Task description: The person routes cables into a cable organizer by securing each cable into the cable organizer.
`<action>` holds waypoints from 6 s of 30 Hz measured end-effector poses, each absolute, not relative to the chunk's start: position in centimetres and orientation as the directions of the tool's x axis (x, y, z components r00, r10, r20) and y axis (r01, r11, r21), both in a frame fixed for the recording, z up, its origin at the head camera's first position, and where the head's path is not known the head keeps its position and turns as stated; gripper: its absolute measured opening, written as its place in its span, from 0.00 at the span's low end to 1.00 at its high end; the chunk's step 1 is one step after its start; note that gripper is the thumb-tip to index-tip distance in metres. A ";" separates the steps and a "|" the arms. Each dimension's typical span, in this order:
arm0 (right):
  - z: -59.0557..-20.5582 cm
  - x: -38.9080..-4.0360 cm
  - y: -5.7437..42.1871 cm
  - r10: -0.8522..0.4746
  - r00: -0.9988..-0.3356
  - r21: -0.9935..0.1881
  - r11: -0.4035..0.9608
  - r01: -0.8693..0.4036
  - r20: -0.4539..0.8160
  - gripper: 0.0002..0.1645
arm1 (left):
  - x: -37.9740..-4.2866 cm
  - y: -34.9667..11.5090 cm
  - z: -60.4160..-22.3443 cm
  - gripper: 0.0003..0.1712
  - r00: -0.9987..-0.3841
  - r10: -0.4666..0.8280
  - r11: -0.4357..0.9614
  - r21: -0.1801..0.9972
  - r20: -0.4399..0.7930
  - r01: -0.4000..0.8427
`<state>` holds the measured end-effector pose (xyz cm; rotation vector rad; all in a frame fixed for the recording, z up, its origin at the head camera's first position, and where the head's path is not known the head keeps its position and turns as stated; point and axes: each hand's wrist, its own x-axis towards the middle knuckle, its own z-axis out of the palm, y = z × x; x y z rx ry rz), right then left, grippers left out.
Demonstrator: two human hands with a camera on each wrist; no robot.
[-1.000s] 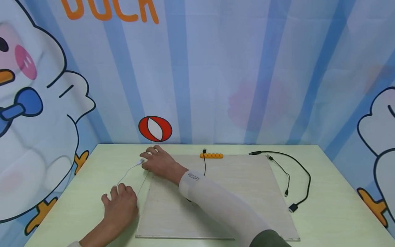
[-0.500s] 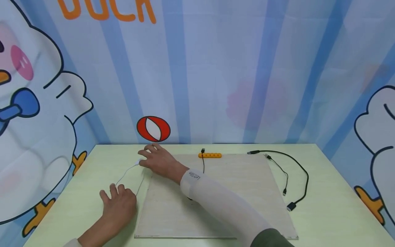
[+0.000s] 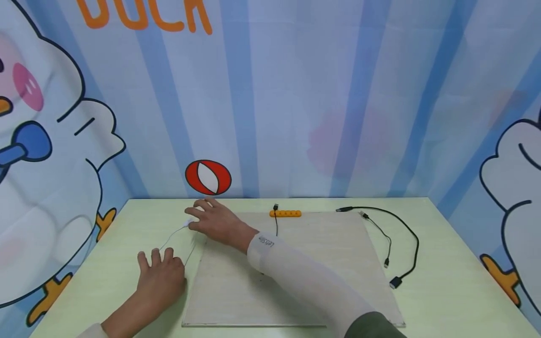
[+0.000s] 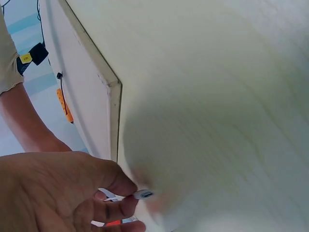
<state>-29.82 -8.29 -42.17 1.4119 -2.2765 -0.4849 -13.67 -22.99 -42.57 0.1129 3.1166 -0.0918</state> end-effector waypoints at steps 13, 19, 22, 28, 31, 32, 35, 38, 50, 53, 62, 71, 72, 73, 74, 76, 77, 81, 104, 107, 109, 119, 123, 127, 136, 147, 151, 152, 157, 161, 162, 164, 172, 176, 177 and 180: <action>-41.9 -30.5 -5.8 -0.908 -0.394 0.512 0.407 -0.756 0.141 0.20 | -13.6 -21.1 -42.6 0.13 -0.967 0.099 0.995 -0.009 0.236 0.100; -42.1 -30.8 -4.6 -0.911 -0.384 0.494 0.406 -0.769 0.151 0.20 | -13.9 -19.9 -42.3 0.13 -0.973 0.098 0.995 0.013 0.210 0.103; -42.2 -31.0 -4.0 -0.910 -0.384 0.485 0.409 -0.773 0.156 0.19 | -14.0 -19.2 -42.0 0.14 -0.977 0.095 0.994 0.027 0.191 0.102; -42.4 -31.0 -2.9 -0.906 -0.390 0.485 0.418 -0.768 0.162 0.19 | -14.2 -17.9 -41.7 0.14 -0.977 0.107 0.993 0.021 0.183 0.112; -42.5 -31.0 -2.3 -0.904 -0.400 0.485 0.420 -0.767 0.151 0.19 | -14.4 -17.4 -41.8 0.14 -0.978 0.115 0.992 0.023 0.173 0.121; -42.6 -31.0 -2.2 -0.903 -0.403 0.484 0.422 -0.766 0.149 0.19 | -14.5 -17.3 -41.8 0.14 -0.978 0.117 0.992 0.025 0.172 0.123; -42.6 -31.1 -1.7 -0.901 -0.410 0.483 0.425 -0.766 0.144 0.19 | -14.7 -16.8 -41.9 0.13 -0.980 0.120 0.991 0.034 0.160 0.127; -42.6 -31.1 -1.3 -0.900 -0.411 0.485 0.427 -0.763 0.146 0.18 | -14.9 -16.3 -41.9 0.14 -0.985 0.116 0.992 0.033 0.130 0.122; -42.4 -31.7 0.2 -0.890 -0.427 0.496 0.445 -0.745 0.157 0.15 | -15.5 -14.4 -41.9 0.15 -0.978 0.153 0.987 0.028 0.144 0.158; -42.1 -31.8 0.6 -0.888 -0.432 0.492 0.450 -0.745 0.158 0.15 | -15.7 -14.0 -41.8 0.15 -0.977 0.157 0.986 0.030 0.144 0.163; -41.8 -32.0 1.9 -0.891 -0.419 0.517 0.445 -0.731 0.175 0.14 | -15.7 -12.9 -41.6 0.15 -0.970 0.167 0.983 0.045 0.178 0.177; -41.7 -32.1 3.2 -0.881 -0.440 0.511 0.463 -0.724 0.174 0.14 | -16.1 -12.2 -41.8 0.17 -0.969 0.184 0.981 0.033 0.166 0.192; -41.7 -32.2 3.3 -0.880 -0.441 0.510 0.464 -0.724 0.174 0.15 | -16.1 -12.2 -41.8 0.16 -0.966 0.192 0.979 0.031 0.175 0.200; -41.8 -32.2 3.3 -0.880 -0.442 0.510 0.465 -0.724 0.175 0.15 | -16.1 -12.1 -41.9 0.16 -0.963 0.199 0.978 0.031 0.184 0.208; -41.8 -32.2 3.4 -0.880 -0.443 0.512 0.465 -0.722 0.175 0.15 | -16.1 -12.0 -41.9 0.16 -0.960 0.205 0.976 0.031 0.192 0.215; -41.8 -32.2 3.5 -0.879 -0.442 0.514 0.466 -0.720 0.177 0.15 | -16.1 -11.9 -42.0 0.15 -0.955 0.215 0.974 0.032 0.203 0.225; -41.8 -32.2 3.6 -0.880 -0.441 0.515 0.465 -0.720 0.178 0.15 | -16.0 -11.8 -42.0 0.15 -0.954 0.218 0.973 0.035 0.207 0.229; -42.0 -32.4 4.0 -0.879 -0.440 0.511 0.467 -0.722 0.181 0.14 | -16.1 -11.4 -42.1 0.15 -0.956 0.219 0.971 0.051 0.195 0.233; -42.0 -33.4 7.4 -0.867 -0.445 0.482 0.496 -0.722 0.226 0.17 | -17.5 -8.4 -42.0 0.14 -0.947 0.263 0.957 0.078 0.183 0.281; -42.1 -33.5 7.7 -0.867 -0.438 0.471 0.498 -0.728 0.239 0.17 | -17.7 -8.2 -42.1 0.15 -0.948 0.267 0.956 0.079 0.172 0.283; -42.2 -33.6 7.9 -0.866 -0.438 0.462 0.500 -0.733 0.243 0.17 | -17.8 -8.0 -42.1 0.16 -0.950 0.268 0.956 0.079 0.163 0.283; -42.4 -33.8 8.8 -0.867 -0.417 0.478 0.498 -0.723 0.273 0.14 | -17.7 -7.6 -42.4 0.16 -0.951 0.264 0.957 0.079 0.163 0.280; -42.4 -33.9 9.3 -0.861 -0.430 0.478 0.508 -0.717 0.271 0.12 | -17.7 -7.3 -42.3 0.15 -0.946 0.276 0.954 0.071 0.171 0.291; -42.2 -34.1 9.7 -0.853 -0.444 0.468 0.522 -0.713 0.274 0.12 | -17.6 -6.8 -42.0 0.15 -0.942 0.288 0.951 0.067 0.172 0.303; -42.0 -34.2 10.8 -0.842 -0.479 0.450 0.537 -0.713 0.247 0.15 | -18.2 -5.8 -42.1 0.16 -0.944 0.303 0.948 0.061 0.131 0.313; -42.2 -34.6 11.8 -0.821 -0.514 0.453 0.568 -0.688 0.249 0.15 | -18.8 -4.6 -42.0 0.18 -0.943 0.314 0.946 0.051 0.111 0.321; -42.3 -34.7 12.0 -0.813 -0.526 0.461 0.577 -0.675 0.248 0.16 | -19.1 -4.1 -42.3 0.20 -0.944 0.312 0.947 0.047 0.110 0.318; -42.3 -34.7 12.0 -0.812 -0.530 0.463 0.578 -0.672 0.245 0.16 | -19.2 -4.1 -42.3 0.21 -0.945 0.311 0.947 0.048 0.104 0.317; -42.4 -34.9 11.9 -0.809 -0.540 0.467 0.580 -0.668 0.231 0.17 | -19.6 -3.8 -42.6 0.21 -0.947 0.307 0.949 0.037 0.088 0.312; -42.4 -35.0 11.6 -0.816 -0.531 0.485 0.568 -0.665 0.227 0.15 | -19.7 -3.7 -42.7 0.22 -0.949 0.304 0.951 0.023 0.088 0.307; -42.3 -35.0 11.6 -0.819 -0.527 0.492 0.563 -0.664 0.226 0.15 | -19.8 -3.7 -42.7 0.22 -0.949 0.304 0.952 0.021 0.088 0.307; -42.2 -35.1 11.4 -0.825 -0.520 0.509 0.552 -0.661 0.219 0.14 | -19.8 -3.6 -42.8 0.23 -0.948 0.305 0.951 0.018 0.086 0.308; -42.1 -35.3 11.1 -0.830 -0.525 0.544 0.534 -0.647 0.190 0.12 | -20.1 -3.2 -43.0 0.21 -0.942 0.321 0.946 0.006 0.098 0.324; -42.1 -35.5 10.9 -0.830 -0.524 0.550 0.532 -0.644 0.190 0.11 | -19.9 -3.0 -43.0 0.19 -0.942 0.317 0.948 -0.015 0.110 0.317; -42.2 -35.5 10.9 -0.831 -0.522 0.553 0.530 -0.643 0.190 0.10 | -19.9 -3.0 -42.9 0.18 -0.943 0.313 0.950 -0.020 0.111 0.313; -42.2 -35.5 10.7 -0.832 -0.524 0.574 0.523 -0.630 0.183 0.08 | -19.7 -2.8 -42.8 0.16 -0.946 0.303 0.953 -0.029 0.115 0.302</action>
